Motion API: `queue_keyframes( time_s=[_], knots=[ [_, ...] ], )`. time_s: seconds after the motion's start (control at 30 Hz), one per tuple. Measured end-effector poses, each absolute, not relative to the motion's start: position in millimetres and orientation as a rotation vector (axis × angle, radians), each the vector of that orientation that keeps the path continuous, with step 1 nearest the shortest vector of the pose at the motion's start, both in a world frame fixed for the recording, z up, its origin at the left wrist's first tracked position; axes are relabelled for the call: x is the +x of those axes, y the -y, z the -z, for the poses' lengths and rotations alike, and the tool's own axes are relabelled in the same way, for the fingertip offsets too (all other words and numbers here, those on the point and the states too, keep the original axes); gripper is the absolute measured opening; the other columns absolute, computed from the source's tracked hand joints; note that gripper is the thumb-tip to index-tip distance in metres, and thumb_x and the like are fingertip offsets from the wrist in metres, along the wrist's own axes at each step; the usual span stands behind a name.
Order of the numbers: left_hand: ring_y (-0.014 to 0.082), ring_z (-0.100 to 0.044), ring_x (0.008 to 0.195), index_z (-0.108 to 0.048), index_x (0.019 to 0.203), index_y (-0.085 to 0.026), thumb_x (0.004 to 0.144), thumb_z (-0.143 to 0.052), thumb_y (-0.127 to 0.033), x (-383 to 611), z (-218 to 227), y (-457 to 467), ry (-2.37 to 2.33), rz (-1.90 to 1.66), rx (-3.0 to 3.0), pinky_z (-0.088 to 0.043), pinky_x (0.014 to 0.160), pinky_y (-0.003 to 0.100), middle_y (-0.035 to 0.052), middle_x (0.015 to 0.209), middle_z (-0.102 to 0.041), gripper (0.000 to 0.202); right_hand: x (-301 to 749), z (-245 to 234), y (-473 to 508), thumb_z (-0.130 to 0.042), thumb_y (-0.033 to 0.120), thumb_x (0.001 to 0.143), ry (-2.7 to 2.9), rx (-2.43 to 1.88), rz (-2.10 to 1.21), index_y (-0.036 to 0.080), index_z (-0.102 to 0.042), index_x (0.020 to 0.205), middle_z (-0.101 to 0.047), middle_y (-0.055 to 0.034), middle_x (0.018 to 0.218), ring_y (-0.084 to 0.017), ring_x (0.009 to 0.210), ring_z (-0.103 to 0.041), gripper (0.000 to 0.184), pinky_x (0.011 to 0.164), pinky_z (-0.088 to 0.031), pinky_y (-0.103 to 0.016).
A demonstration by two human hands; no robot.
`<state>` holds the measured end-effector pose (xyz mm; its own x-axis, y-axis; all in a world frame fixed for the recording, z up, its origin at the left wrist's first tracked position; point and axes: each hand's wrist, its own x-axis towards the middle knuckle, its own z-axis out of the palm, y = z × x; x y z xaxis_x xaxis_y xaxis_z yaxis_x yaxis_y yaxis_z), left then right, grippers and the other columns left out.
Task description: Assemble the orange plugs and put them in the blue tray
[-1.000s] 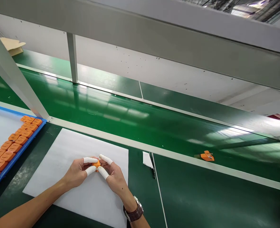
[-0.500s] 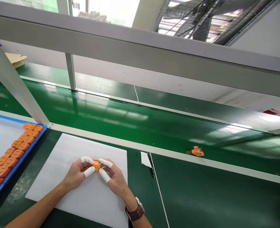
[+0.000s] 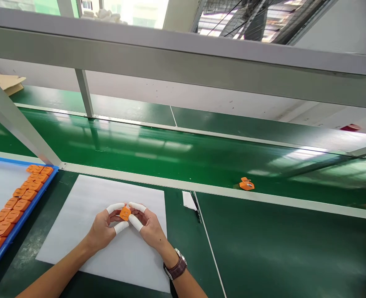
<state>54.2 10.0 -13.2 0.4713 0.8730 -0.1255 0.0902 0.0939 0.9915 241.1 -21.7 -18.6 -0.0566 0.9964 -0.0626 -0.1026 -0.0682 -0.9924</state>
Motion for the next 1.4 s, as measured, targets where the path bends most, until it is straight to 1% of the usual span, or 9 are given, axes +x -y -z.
queue_keyframes(
  time_s=[0.17,0.3,0.4,0.53,0.7,0.8,0.9,1.1,1.4],
  knots=[
    [0.0239,-0.067,0.109,-0.053,0.135,-0.026,0.089,-0.065,-0.031,53.6,14.5,-7.6,-1.098,-0.767,1.621,-0.055,0.098,0.041,0.0071,0.122,-0.068,0.048,244.9,27.0,23.2,-0.054,0.032,0.096,1.358,-1.231,-1.023,0.027,-0.061,0.126,-0.065,-0.0078,0.122,-0.022,0.105,-0.067,0.031,0.096,-0.057,-0.042],
    [0.0244,-0.067,0.103,-0.057,0.131,-0.026,0.089,-0.062,-0.028,54.3,12.4,-8.7,-1.125,-0.829,1.674,-0.055,0.095,0.042,0.0078,0.115,-0.068,0.043,253.0,45.1,23.4,-0.048,0.014,0.096,1.677,-1.261,-0.516,0.027,-0.052,0.139,-0.057,-0.0112,0.137,-0.027,0.127,-0.055,0.045,0.107,-0.050,-0.051],
    [0.0245,-0.066,0.105,-0.059,0.127,-0.026,0.088,-0.063,-0.026,56.1,11.1,-11.0,-1.125,-0.915,1.593,-0.055,0.097,0.041,0.0079,0.117,-0.067,0.040,254.9,58.1,20.0,-0.046,0.008,0.092,1.850,-1.204,-0.337,0.026,-0.049,0.142,-0.057,-0.0124,0.139,-0.029,0.129,-0.054,0.053,0.102,-0.055,-0.053],
    [0.0240,-0.064,0.111,-0.059,0.123,-0.023,0.087,-0.064,-0.026,47.6,-4.8,-14.0,-1.083,-1.087,1.566,-0.056,0.097,0.040,0.0096,0.124,-0.062,0.037,253.2,64.0,17.9,-0.044,0.008,0.091,1.952,-1.209,-0.280,0.025,-0.052,0.139,-0.059,-0.0128,0.137,-0.030,0.128,-0.057,0.051,0.098,-0.058,-0.053],
    [0.0255,-0.063,0.113,-0.061,0.126,-0.024,0.087,-0.066,-0.034,-20.2,-60.8,-34.7,-1.330,-1.093,1.686,-0.051,0.102,0.039,0.0086,0.126,-0.063,0.041,253.7,64.0,18.1,-0.049,0.017,0.094,1.969,-1.257,-0.285,0.023,-0.063,0.119,-0.060,-0.0129,0.136,-0.032,0.128,-0.057,0.030,0.099,-0.058,-0.052],
    [0.0280,-0.063,0.115,-0.058,0.132,-0.024,0.082,-0.069,-0.043,-93.7,-97.6,-64.6,-1.699,-1.051,1.640,-0.049,0.102,0.037,0.0072,0.127,-0.066,0.054,253.2,65.1,17.1,-0.049,0.020,0.096,1.976,-1.284,-0.279,0.023,-0.064,0.112,-0.060,-0.0128,0.137,-0.032,0.127,-0.056,0.023,0.100,-0.058,-0.053],
    [0.0312,-0.062,0.114,-0.058,0.133,-0.018,0.072,-0.074,-0.047,-164.0,-117.1,-96.3,-1.997,-0.975,1.538,-0.050,0.095,0.037,0.0102,0.128,-0.066,0.069,252.2,65.9,15.8,-0.048,0.020,0.096,1.993,-1.280,-0.249,0.022,-0.065,0.109,-0.060,-0.0139,0.136,-0.033,0.125,-0.057,0.021,0.099,-0.058,-0.055],
    [0.0357,-0.065,0.103,-0.075,0.092,-0.015,0.058,-0.080,-0.048,-220.0,-91.7,-123.5,-1.966,-0.819,1.433,-0.050,0.090,0.039,0.0087,0.097,-0.078,0.048,252.7,68.5,14.8,-0.047,0.018,0.095,2.020,-1.285,-0.222,0.022,-0.065,0.104,-0.059,-0.0138,0.136,-0.034,0.125,-0.057,0.021,0.097,-0.058,-0.056],
    [0.0326,-0.063,0.116,-0.072,0.111,-0.013,0.057,-0.076,-0.033,-231.7,-66.3,-138.1,-1.775,-0.749,1.361,-0.047,0.102,0.039,0.0115,0.119,-0.074,0.057,256.0,76.6,15.1,-0.045,0.013,0.091,2.057,-1.314,-0.158,0.023,-0.064,0.094,-0.058,-0.0134,0.138,-0.035,0.124,-0.058,0.022,0.095,-0.060,-0.056]
  ],
)
